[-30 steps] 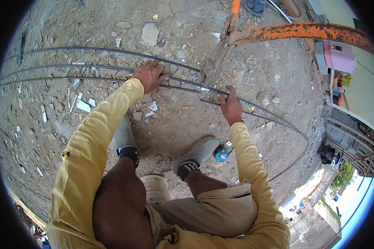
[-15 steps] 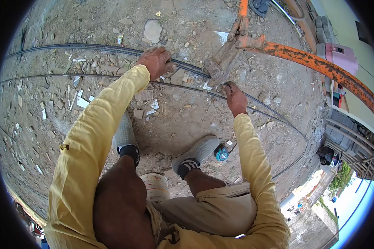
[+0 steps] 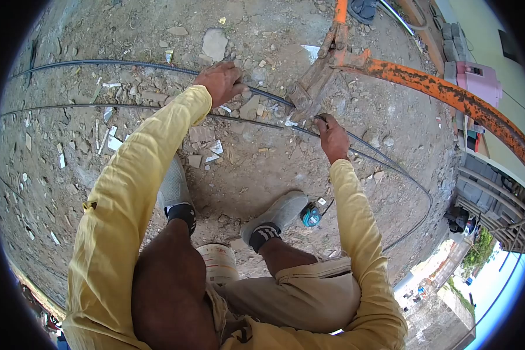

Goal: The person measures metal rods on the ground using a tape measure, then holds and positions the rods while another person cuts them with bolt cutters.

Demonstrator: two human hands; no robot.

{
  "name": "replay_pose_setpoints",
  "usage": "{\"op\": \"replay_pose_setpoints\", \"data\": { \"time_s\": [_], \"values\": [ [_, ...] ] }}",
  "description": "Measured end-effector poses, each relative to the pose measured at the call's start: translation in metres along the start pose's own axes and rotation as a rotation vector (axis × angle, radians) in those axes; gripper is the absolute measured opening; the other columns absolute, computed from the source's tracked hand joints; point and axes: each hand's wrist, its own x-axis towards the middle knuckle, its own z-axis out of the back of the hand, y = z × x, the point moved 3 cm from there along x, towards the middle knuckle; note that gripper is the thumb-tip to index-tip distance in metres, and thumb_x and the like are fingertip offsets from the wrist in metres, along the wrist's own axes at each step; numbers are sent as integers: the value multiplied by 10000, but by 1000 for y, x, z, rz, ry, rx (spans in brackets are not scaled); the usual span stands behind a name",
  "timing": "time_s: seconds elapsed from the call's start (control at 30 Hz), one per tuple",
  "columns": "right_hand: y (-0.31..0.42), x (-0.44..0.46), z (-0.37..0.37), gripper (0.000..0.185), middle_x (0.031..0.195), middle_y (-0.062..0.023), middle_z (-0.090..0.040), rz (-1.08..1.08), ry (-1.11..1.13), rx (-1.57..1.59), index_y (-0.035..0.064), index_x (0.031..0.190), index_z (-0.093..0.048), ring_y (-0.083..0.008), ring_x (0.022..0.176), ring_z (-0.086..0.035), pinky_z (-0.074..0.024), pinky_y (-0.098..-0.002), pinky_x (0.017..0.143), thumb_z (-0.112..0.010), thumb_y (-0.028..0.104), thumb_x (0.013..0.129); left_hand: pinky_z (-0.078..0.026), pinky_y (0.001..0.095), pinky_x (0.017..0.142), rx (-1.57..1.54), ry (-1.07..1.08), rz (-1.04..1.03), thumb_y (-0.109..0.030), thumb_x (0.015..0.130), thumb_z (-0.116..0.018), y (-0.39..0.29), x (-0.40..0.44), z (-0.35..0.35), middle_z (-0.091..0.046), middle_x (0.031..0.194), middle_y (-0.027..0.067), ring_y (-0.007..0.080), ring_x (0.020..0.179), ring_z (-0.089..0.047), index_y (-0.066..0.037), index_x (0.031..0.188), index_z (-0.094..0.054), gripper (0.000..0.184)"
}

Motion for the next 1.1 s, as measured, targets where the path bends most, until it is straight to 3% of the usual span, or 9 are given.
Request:
{"op": "replay_pose_setpoints", "data": {
  "time_s": [0.23,0.43,0.73,0.87,1.1],
  "values": [
    [-1,-8,-9,403,897,-156,-688,12,-105,141,137,1224,-572,-376,938,-619,-470,-454,863,-617,361,892,-463,451,905,-21,-30,-10,-351,890,-619,1,-2,0,-577,1045,138,346,1028,-580,-39,987,-607,327],
    [-1,-38,-18,400,830,-107,-640,123,-161,232,82,1187,-531,-332,893,-569,-452,-448,852,-671,270,862,-463,453,901,-18,0,-4,-352,890,-619,3,-2,0,-571,1059,136,350,1027,-579,-42,996,-603,328],
    [1,-49,-29,280,1002,-144,-635,264,-134,102,57,990,-628,-350,1001,-536,-418,-436,906,-683,288,843,-458,458,908,-35,-31,-11,-369,882,-628,9,-4,-2,-569,1052,142,355,1044,-568,-56,1012,-609,339],
    [1,-52,-36,318,1034,-160,-620,263,-135,76,46,1012,-621,-370,1019,-522,-403,-455,926,-682,308,842,-440,457,931,5,-43,-14,-376,872,-641,7,-7,2,-569,1069,134,344,1087,-548,-64,1002,-613,339],
    [-1,-52,-37,328,1041,-163,-614,262,-151,88,42,1028,-621,-382,1018,-518,-400,-459,927,-679,305,841,-395,463,993,59,-101,-5,-424,849,-658,7,-13,7,-564,1144,130,334,1146,-513,-95,1143,-592,446]
  ]
}}
